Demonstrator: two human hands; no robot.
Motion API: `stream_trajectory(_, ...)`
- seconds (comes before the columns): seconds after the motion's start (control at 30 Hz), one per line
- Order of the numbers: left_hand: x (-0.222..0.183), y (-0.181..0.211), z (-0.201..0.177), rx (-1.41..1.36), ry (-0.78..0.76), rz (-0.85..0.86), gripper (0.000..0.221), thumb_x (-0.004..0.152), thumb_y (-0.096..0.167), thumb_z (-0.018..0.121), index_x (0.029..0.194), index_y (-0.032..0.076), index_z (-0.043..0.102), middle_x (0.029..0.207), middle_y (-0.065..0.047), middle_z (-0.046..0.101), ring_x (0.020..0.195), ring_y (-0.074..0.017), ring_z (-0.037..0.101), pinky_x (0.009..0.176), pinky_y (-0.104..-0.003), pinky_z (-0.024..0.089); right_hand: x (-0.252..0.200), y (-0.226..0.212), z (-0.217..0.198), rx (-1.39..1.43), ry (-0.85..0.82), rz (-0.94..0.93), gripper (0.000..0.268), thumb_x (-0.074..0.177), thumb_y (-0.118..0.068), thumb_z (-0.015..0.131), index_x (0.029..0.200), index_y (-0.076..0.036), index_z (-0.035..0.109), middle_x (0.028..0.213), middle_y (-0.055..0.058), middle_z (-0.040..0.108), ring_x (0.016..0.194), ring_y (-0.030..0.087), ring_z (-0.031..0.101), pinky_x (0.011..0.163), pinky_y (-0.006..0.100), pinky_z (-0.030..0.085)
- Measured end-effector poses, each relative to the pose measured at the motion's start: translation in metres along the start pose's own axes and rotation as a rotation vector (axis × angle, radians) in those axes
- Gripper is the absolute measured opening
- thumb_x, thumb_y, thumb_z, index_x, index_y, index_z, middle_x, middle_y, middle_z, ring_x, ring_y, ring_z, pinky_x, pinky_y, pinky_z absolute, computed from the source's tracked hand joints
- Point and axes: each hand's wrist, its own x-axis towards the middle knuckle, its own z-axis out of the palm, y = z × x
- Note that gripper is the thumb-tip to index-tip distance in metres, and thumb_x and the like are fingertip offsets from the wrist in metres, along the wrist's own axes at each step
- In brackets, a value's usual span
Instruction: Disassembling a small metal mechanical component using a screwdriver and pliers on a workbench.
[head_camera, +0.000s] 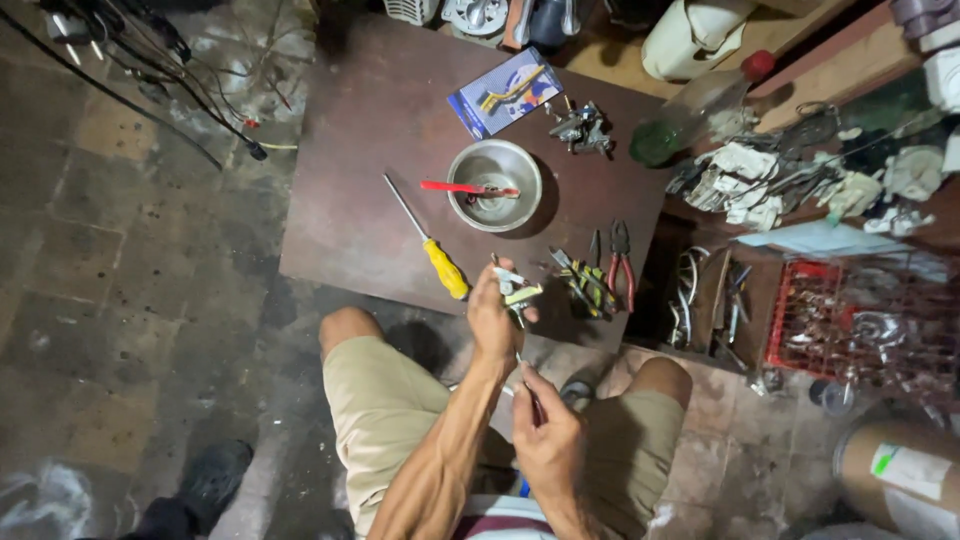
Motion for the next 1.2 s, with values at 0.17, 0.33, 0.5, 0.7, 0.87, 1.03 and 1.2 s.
stream_trajectory(0.17, 0.012, -0.028, -0.011, 0.041, 0.137, -0.112, 0.024, 0.098, 0.016, 0.047, 0.110, 0.008, 0.066, 0.084, -0.010, 0.064, 0.062, -0.0165, 0.060, 0.040, -0.032, 0.057, 0.014, 0.025, -0.008, -0.590, 0.133, -0.327, 0.026, 0.084, -0.023, 0.068, 0.106, -0.034, 0.075, 0.086, -0.002, 0.064, 0.077, 0.030, 0.067, 0.057, 0.047, 0.051)
stream_trajectory(0.33, 0.009, -0.016, 0.012, -0.085, 0.151, -0.146, 0.019, 0.097, 0.014, 0.050, 0.107, 0.007, 0.065, 0.077, -0.013, 0.058, 0.063, -0.0190, 0.061, 0.043, -0.031, 0.059, 0.043, 0.042, -0.024, -0.465, -0.203, -0.139, 0.055, 0.092, -0.043, 0.059, 0.134, -0.008, 0.048, 0.111, 0.022, 0.067, 0.097, 0.046, 0.065, 0.075, 0.057, 0.050)
stream_trajectory(0.5, 0.015, -0.015, 0.014, -0.167, 0.281, -0.146, 0.017, 0.096, 0.013, 0.053, 0.104, 0.007, 0.067, 0.080, -0.008, 0.052, 0.065, -0.0189, 0.058, 0.045, -0.033, 0.059, 0.062, 0.047, -0.022, -0.552, -0.067, -0.548, 0.026, 0.094, -0.025, 0.061, 0.110, -0.008, 0.072, 0.086, 0.010, 0.065, 0.081, 0.031, 0.059, 0.071, 0.043, 0.047)
stream_trajectory(0.7, 0.007, -0.018, 0.015, -0.142, 0.196, -0.113, 0.017, 0.100, 0.017, 0.047, 0.105, 0.010, 0.062, 0.095, -0.009, 0.058, 0.075, -0.0182, 0.062, 0.053, -0.034, 0.060, 0.078, 0.048, -0.026, -0.639, -0.208, -0.333, 0.021, 0.087, -0.016, 0.069, 0.102, -0.012, 0.054, 0.102, 0.013, 0.051, 0.081, 0.039, 0.062, 0.062, 0.052, 0.054)
stream_trajectory(0.87, 0.023, -0.052, -0.008, -0.183, 0.193, -0.109, 0.029, 0.098, 0.023, 0.050, 0.121, 0.006, 0.058, 0.097, -0.010, 0.044, 0.084, -0.0324, 0.069, 0.060, -0.046, 0.068, 0.092, 0.058, -0.013, -0.752, -0.355, -0.269, 0.030, 0.098, -0.047, 0.051, 0.111, -0.022, 0.060, 0.107, 0.005, 0.058, 0.093, 0.035, 0.070, 0.075, 0.053, 0.058)
stream_trajectory(1.03, 0.022, -0.069, -0.015, -0.184, 0.244, -0.112, 0.031, 0.096, 0.023, 0.052, 0.123, 0.008, 0.057, 0.104, -0.011, 0.047, 0.091, -0.0312, 0.064, 0.068, -0.048, 0.068, 0.101, 0.069, -0.011, -0.796, -0.008, -0.773, 0.016, 0.090, -0.034, 0.062, 0.080, -0.021, 0.065, 0.073, 0.000, 0.057, 0.085, 0.022, 0.062, 0.070, 0.037, 0.050)
stream_trajectory(1.2, 0.015, -0.066, -0.007, -0.169, 0.256, -0.116, 0.032, 0.097, 0.024, 0.053, 0.125, 0.009, 0.058, 0.111, -0.014, 0.049, 0.098, -0.0348, 0.063, 0.074, -0.052, 0.067, 0.102, 0.065, -0.016, -0.849, -0.291, -0.458, 0.023, 0.093, -0.032, 0.061, 0.100, -0.013, 0.050, 0.101, 0.011, 0.059, 0.076, 0.040, 0.070, 0.068, 0.057, 0.057)
